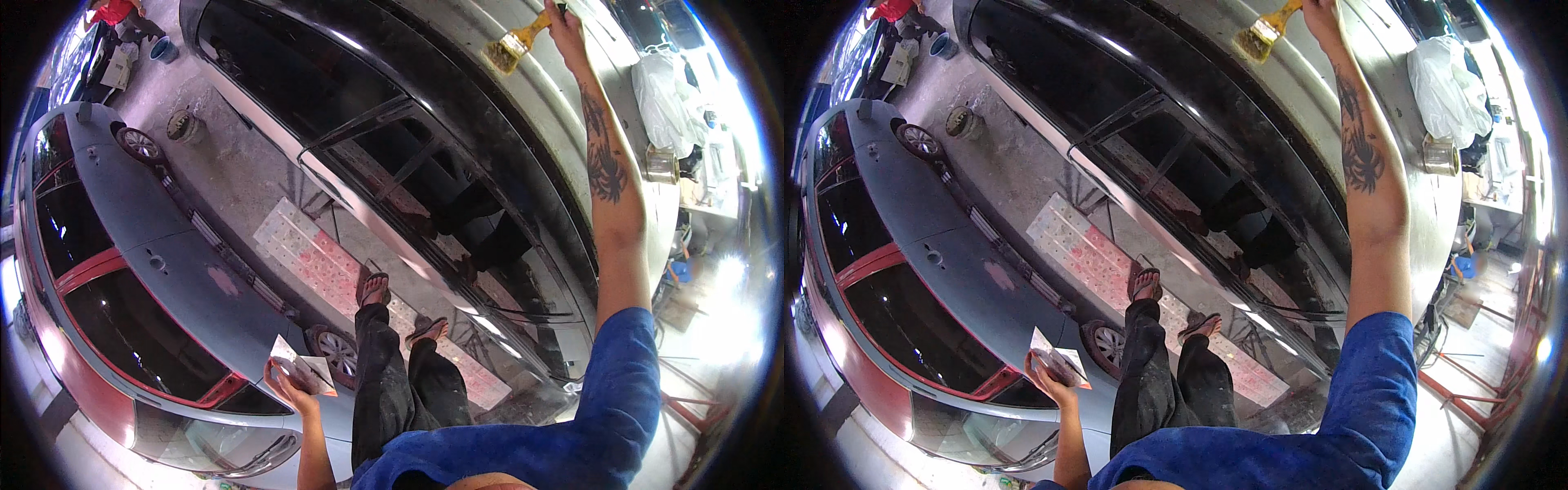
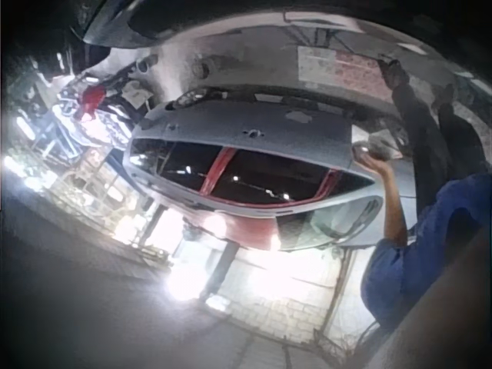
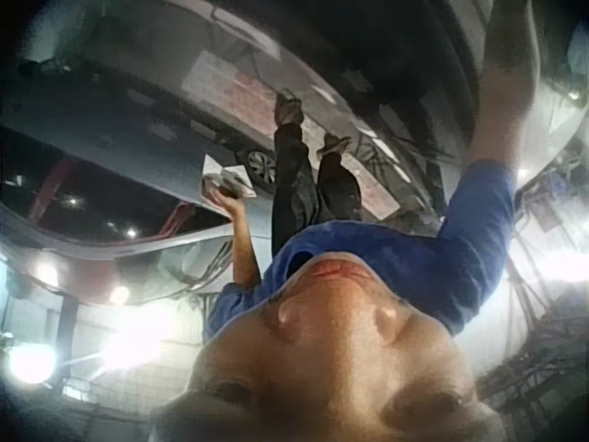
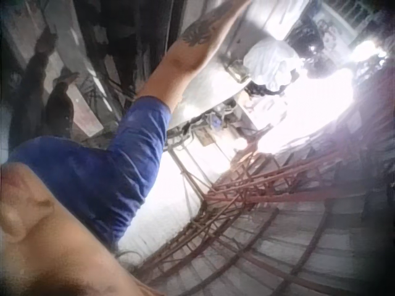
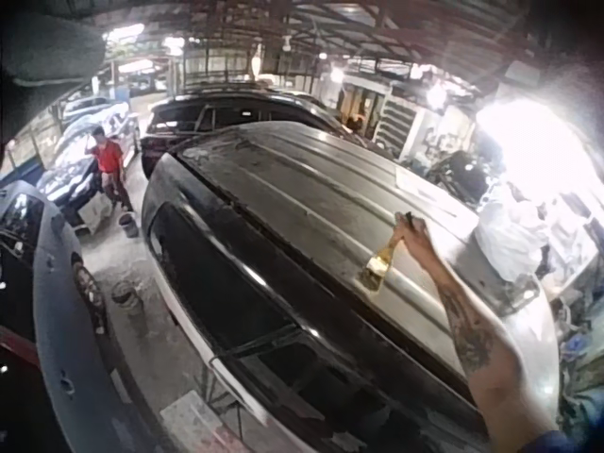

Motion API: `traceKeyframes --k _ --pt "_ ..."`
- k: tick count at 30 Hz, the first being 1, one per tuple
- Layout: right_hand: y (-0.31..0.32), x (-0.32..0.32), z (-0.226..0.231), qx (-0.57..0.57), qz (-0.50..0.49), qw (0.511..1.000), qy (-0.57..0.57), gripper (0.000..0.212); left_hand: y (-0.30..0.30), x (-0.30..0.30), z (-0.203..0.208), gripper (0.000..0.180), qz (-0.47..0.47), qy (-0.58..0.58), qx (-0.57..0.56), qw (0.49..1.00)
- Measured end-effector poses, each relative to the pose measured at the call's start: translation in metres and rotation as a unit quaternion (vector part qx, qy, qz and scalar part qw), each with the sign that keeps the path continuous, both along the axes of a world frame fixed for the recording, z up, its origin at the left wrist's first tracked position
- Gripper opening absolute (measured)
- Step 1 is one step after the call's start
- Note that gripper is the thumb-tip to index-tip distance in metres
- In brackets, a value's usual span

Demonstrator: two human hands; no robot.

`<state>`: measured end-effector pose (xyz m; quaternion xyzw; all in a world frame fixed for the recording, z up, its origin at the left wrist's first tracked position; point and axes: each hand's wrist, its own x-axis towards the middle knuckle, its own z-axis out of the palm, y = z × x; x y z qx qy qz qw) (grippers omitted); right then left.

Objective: The person applies a yellowish body filler to a car hood using a brush, then smooths and spreads it with a putty knife. The person works across the hood surface, repeatedly applying and smoothing the filler.

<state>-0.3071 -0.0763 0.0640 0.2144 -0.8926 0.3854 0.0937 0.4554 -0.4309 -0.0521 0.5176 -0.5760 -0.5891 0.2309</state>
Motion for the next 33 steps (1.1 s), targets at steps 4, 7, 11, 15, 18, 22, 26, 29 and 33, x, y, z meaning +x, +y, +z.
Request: traceKeyframes --k 4,7,11,15,18,22,26,29,33 --pt "-0.033 -0.021 -0.01 -0.093 -0.098 0.99 -0.028 0.043 -0.002 0.001 -0.005 0.053 0.022 0.021 0.026 0.999" --pt "-0.053 -0.034 -0.046 -0.107 -0.032 0.994 -0.01 0.038 -0.002 0.001 -0.011 0.053 0.031 0.015 0.028 0.999" --pt "-0.05 -0.047 -0.042 -0.117 -0.073 0.989 0.056 0.035 -0.003 0.008 -0.014 0.055 0.002 0.021 -0.01 1.0" --pt "-0.067 -0.049 0.002 -0.104 -0.005 0.993 0.063 0.039 0.0 0.013 -0.012 0.057 0.019 0.009 0.004 1.0" --pt "-0.094 -0.047 0.004 -0.105 -0.008 0.994 0.043 0.039 0.003 0.009 -0.013 0.057 0.026 0.021 0.021 0.999" --pt "-0.11 -0.056 -0.032 -0.15 -0.009 0.989 -0.013 0.035 0.006 0.006 -0.013 0.056 0.025 0.05 0.021 0.998" --pt "-0.099 -0.081 -0.037 -0.121 -0.018 0.989 0.085 0.028 0.005 0.014 -0.013 0.056 0.043 0.034 0.023 0.998" --pt "-0.098 -0.093 -0.027 -0.167 -0.015 0.982 0.084 0.025 0.005 0.019 -0.012 0.055 0.051 0.012 0.023 0.998" --pt "-0.109 -0.101 -0.036 -0.126 0.013 0.989 0.079 0.026 0.007 0.014 -0.011 0.055 0.053 0.023 0.034 0.998"
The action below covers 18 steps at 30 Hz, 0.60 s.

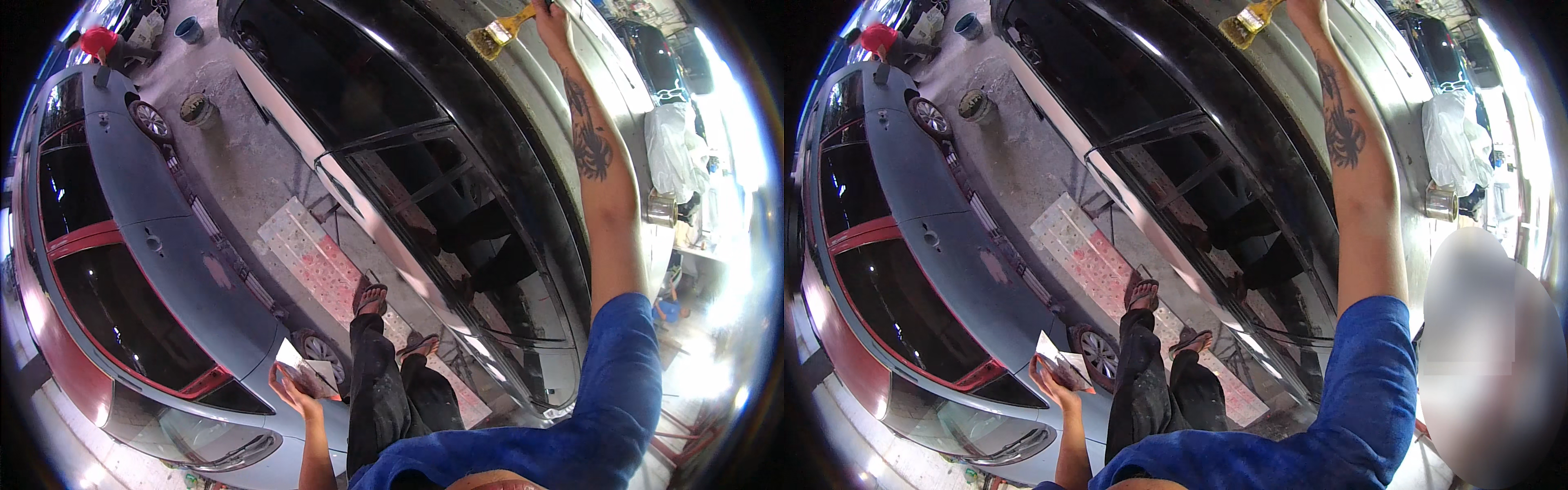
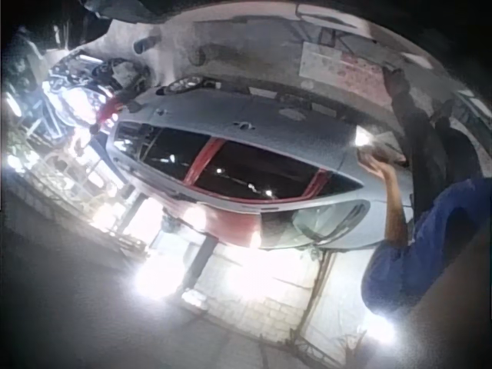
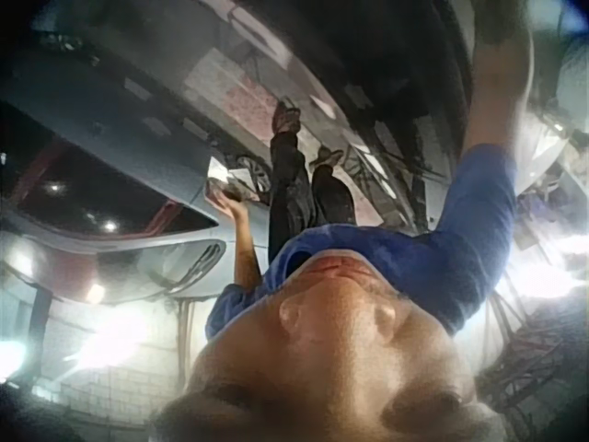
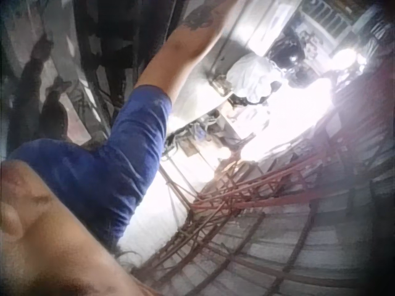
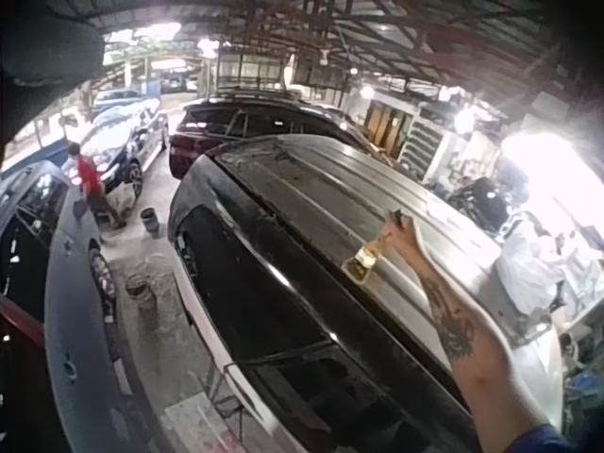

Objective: The person applies a yellowish body filler to a car hood using a brush, then smooths and spreads it with a putty knife. The person works across the hood surface, repeatedly applying and smoothing the filler.

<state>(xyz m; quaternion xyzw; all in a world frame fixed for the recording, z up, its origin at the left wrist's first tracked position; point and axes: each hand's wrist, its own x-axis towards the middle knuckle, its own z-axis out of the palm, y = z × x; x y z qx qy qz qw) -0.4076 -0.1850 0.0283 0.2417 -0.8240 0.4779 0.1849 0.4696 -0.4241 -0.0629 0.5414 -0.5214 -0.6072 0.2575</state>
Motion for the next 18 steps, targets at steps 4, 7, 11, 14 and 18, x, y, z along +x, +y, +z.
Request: traceKeyframes --k 4,7,11,14,18 --pt "0.009 0.004 -0.012 0.047 -0.032 0.998 -0.012 0.032 0.003 -0.001 0.0 0.054 -0.003 0.022 -0.024 0.999" --pt "0.033 0.018 0.004 0.061 -0.122 0.991 -0.014 0.053 0.003 0.008 -0.001 0.052 0.02 0.028 -0.018 0.999" --pt "0.086 0.067 0.047 -0.063 -0.157 0.98 -0.104 0.047 0.007 0.019 -0.007 0.052 0.042 0.019 -0.002 0.999" --pt "0.111 0.103 0.061 -0.3 -0.117 0.929 -0.18 0.036 0.011 0.017 -0.009 0.047 0.04 -0.028 -0.006 0.999" --pt "0.16 0.161 0.075 -0.442 0.109 0.861 -0.228 0.029 0.014 0.006 0.007 0.039 0.039 0.043 -0.02 0.998"
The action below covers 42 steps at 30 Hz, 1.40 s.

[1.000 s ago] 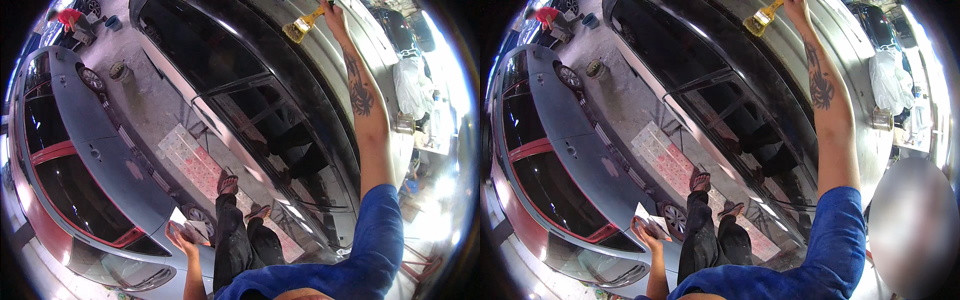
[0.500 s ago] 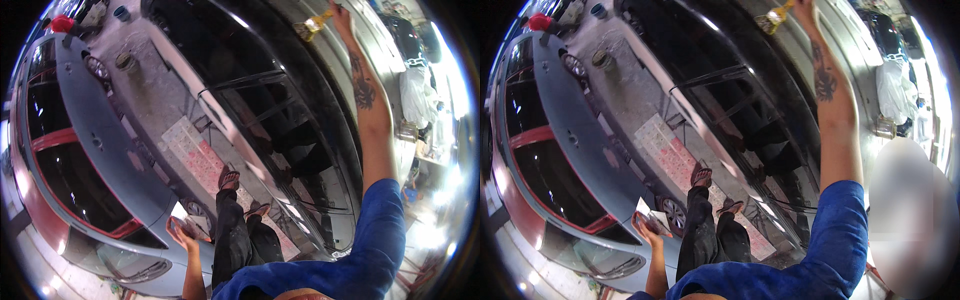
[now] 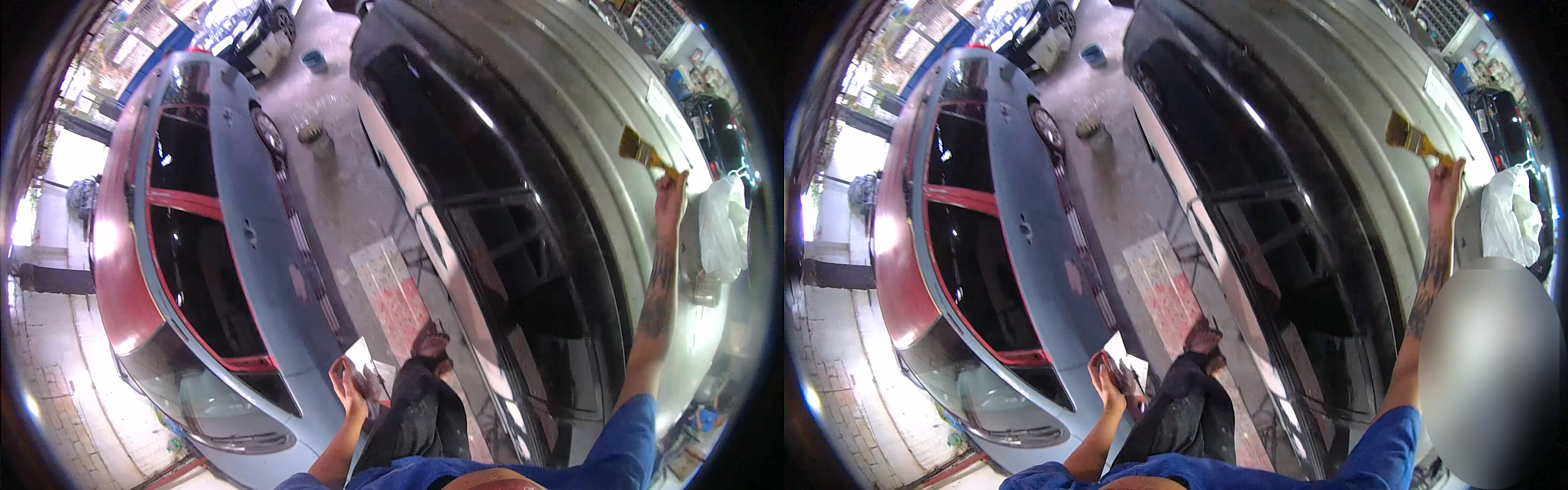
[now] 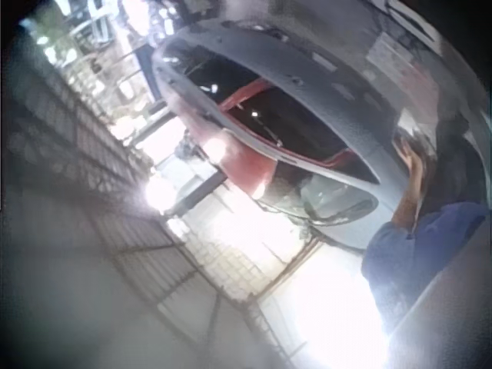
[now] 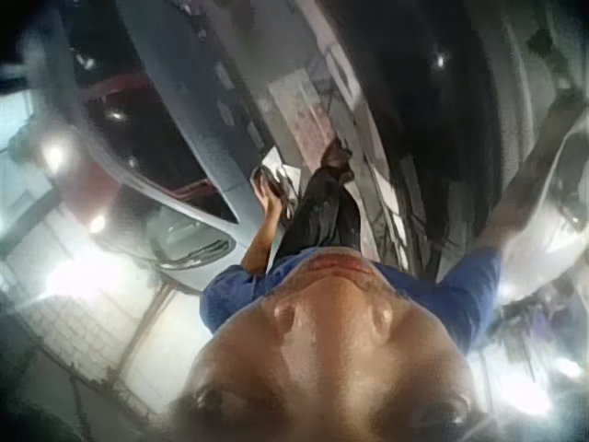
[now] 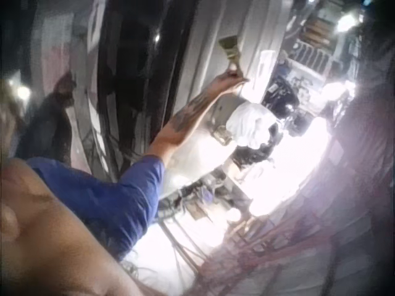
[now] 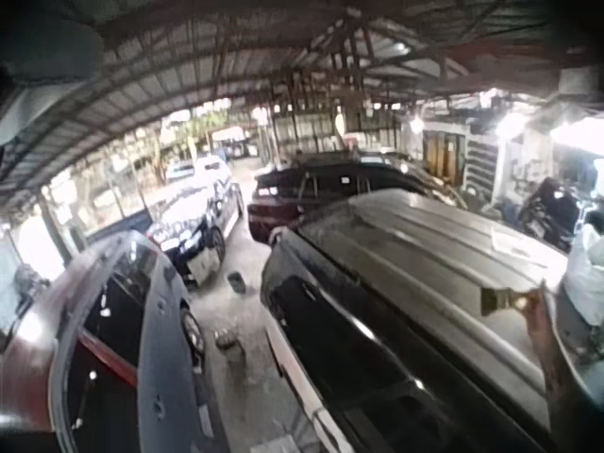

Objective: The person applies a yellowish body filler to a car hood using a brush, then smooths and spreads it with a putty knife. The person works across the hood surface, repeatedly applying and smoothing the filler.

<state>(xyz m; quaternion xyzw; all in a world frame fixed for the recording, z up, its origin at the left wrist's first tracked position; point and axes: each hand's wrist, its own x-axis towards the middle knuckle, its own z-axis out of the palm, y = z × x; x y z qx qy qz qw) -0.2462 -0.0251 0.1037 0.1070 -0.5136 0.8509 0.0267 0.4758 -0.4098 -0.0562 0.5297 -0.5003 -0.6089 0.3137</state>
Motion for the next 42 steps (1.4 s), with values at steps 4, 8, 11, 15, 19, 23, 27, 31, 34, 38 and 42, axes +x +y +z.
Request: traceKeyframes --k 4,8,11,15,19,23,27,31,34,38,42 --pt "0.034 0.068 0.014 -0.096 -0.012 0.995 -0.033 0.029 -0.005 -0.012 0.029 0.033 -0.038 0.097 0.007 0.995" --pt "0.063 0.115 0.041 -0.155 -0.059 0.986 -0.027 0.027 -0.006 -0.027 0.047 0.031 -0.071 0.16 -0.028 0.984" --pt "0.094 0.138 0.056 -0.2 -0.11 0.973 -0.043 0.028 -0.006 -0.035 0.057 0.032 -0.072 0.127 -0.02 0.989" --pt "0.144 0.163 0.065 -0.209 -0.132 0.968 -0.037 0.027 -0.001 -0.055 0.065 0.035 -0.1 0.044 -0.101 0.989" --pt "0.186 0.173 0.07 -0.211 -0.154 0.965 -0.003 0.025 0.002 -0.085 0.066 0.034 -0.118 0.03 -0.144 0.982" --pt "0.207 0.167 0.076 -0.157 -0.252 0.955 0.005 0.025 -0.015 -0.118 0.054 0.037 -0.149 0.04 -0.142 0.978" --pt "0.199 0.157 0.087 -0.096 -0.249 0.964 0.013 0.025 -0.035 -0.136 0.043 0.028 -0.15 0.07 -0.005 0.986" --pt "0.162 0.144 0.1 -0.15 -0.228 0.962 0.005 0.026 -0.044 -0.149 0.047 0.017 -0.136 0.15 0.098 0.974" --pt "0.126 0.132 0.104 -0.128 -0.211 0.969 0.004 0.029 -0.05 -0.177 0.048 0.016 -0.091 0.104 0.132 0.982" --pt "0.08 0.111 0.093 -0.088 -0.179 0.98 0.003 0.041 -0.045 -0.262 0.021 0.022 -0.025 0.234 0.247 0.94" --pt "0.026 0.075 0.071 -0.139 -0.124 0.982 -0.036 0.051 -0.043 -0.361 -0.001 0.027 -0.157 0.212 0.119 0.957"
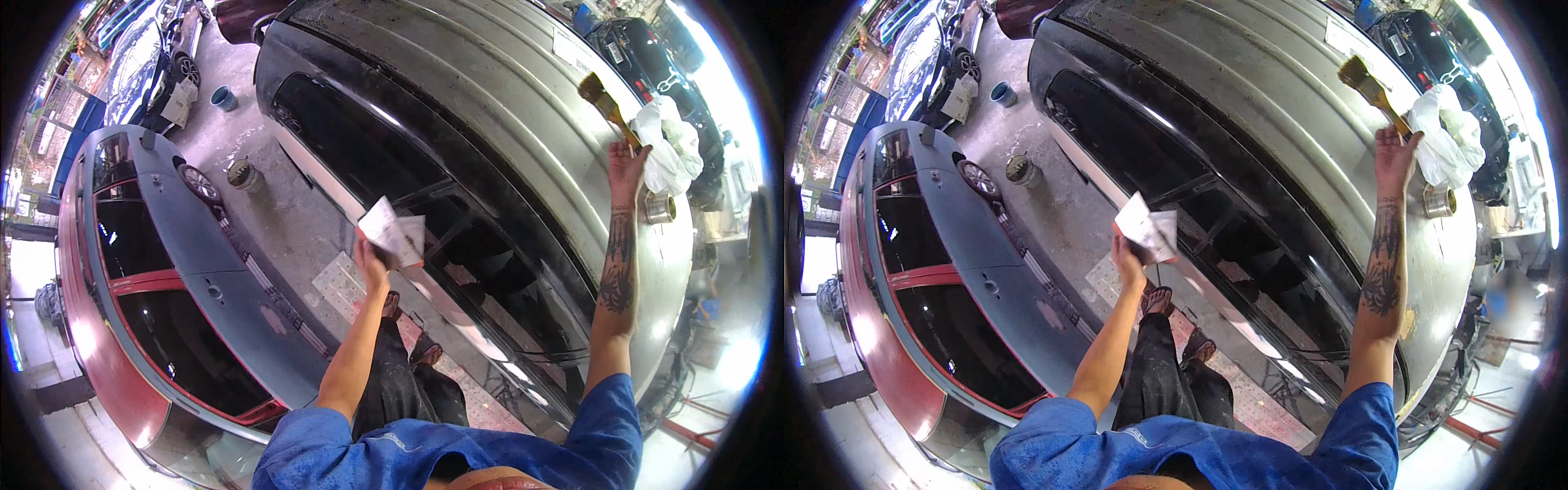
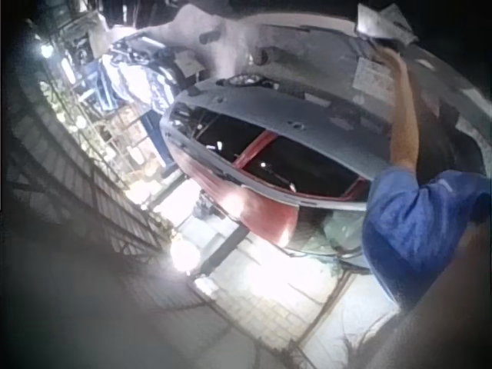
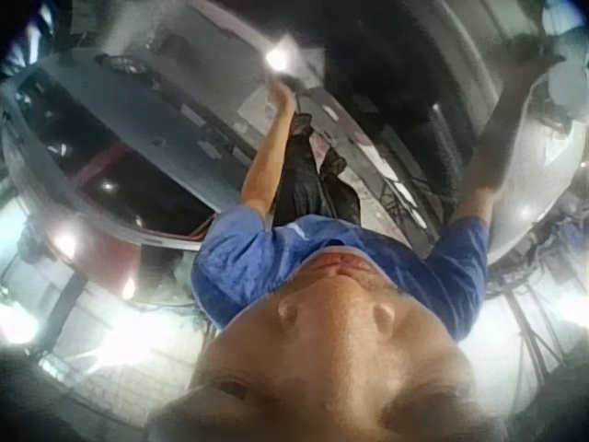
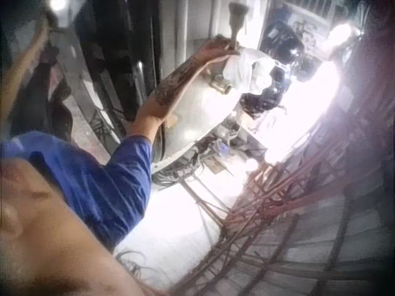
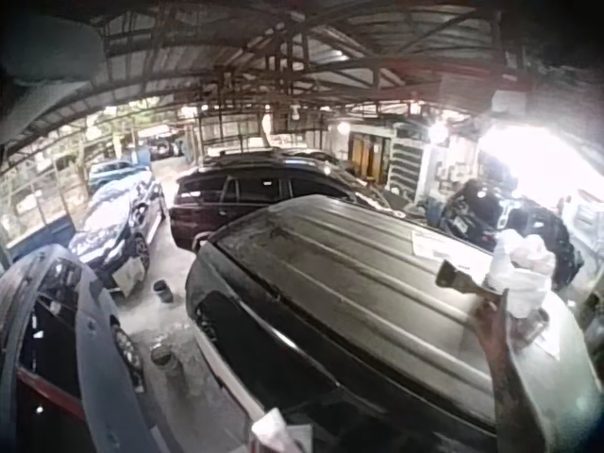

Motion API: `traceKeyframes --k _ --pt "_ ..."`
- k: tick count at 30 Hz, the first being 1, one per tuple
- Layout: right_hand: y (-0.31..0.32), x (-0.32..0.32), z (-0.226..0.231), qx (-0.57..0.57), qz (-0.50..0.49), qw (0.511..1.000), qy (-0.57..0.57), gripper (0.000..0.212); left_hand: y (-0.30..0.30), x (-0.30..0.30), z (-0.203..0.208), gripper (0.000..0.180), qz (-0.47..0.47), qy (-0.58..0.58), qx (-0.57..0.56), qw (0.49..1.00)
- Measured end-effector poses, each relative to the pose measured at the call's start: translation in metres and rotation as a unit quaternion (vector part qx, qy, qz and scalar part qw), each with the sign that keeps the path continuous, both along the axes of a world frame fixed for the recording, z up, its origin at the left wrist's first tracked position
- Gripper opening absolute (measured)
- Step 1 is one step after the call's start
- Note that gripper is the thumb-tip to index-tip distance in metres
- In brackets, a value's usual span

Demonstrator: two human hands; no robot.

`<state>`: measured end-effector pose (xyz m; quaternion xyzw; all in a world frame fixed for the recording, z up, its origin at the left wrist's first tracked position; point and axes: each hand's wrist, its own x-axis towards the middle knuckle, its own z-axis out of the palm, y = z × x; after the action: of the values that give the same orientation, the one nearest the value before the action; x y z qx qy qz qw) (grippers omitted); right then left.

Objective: The person applies a yellowish body filler to a car hood using a brush, then smooths and spreads it with a putty knife. The person works across the hood surface, repeatedly applying and smoothing the filler.

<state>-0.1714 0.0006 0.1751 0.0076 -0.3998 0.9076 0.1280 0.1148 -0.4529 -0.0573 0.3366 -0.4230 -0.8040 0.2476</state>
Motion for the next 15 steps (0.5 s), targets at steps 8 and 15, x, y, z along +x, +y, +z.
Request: traceKeyframes --k 8,15 --pt "-0.123 -0.08 -0.023 0.053 0.058 0.996 -0.043 0.069 0.055 -0.194 0.032 0.024 -0.168 0.068 -0.252 0.951" --pt "-0.186 -0.119 -0.004 0.117 0.165 0.978 -0.057 0.064 0.102 -0.26 0.052 0.015 -0.262 0.128 -0.368 0.883"
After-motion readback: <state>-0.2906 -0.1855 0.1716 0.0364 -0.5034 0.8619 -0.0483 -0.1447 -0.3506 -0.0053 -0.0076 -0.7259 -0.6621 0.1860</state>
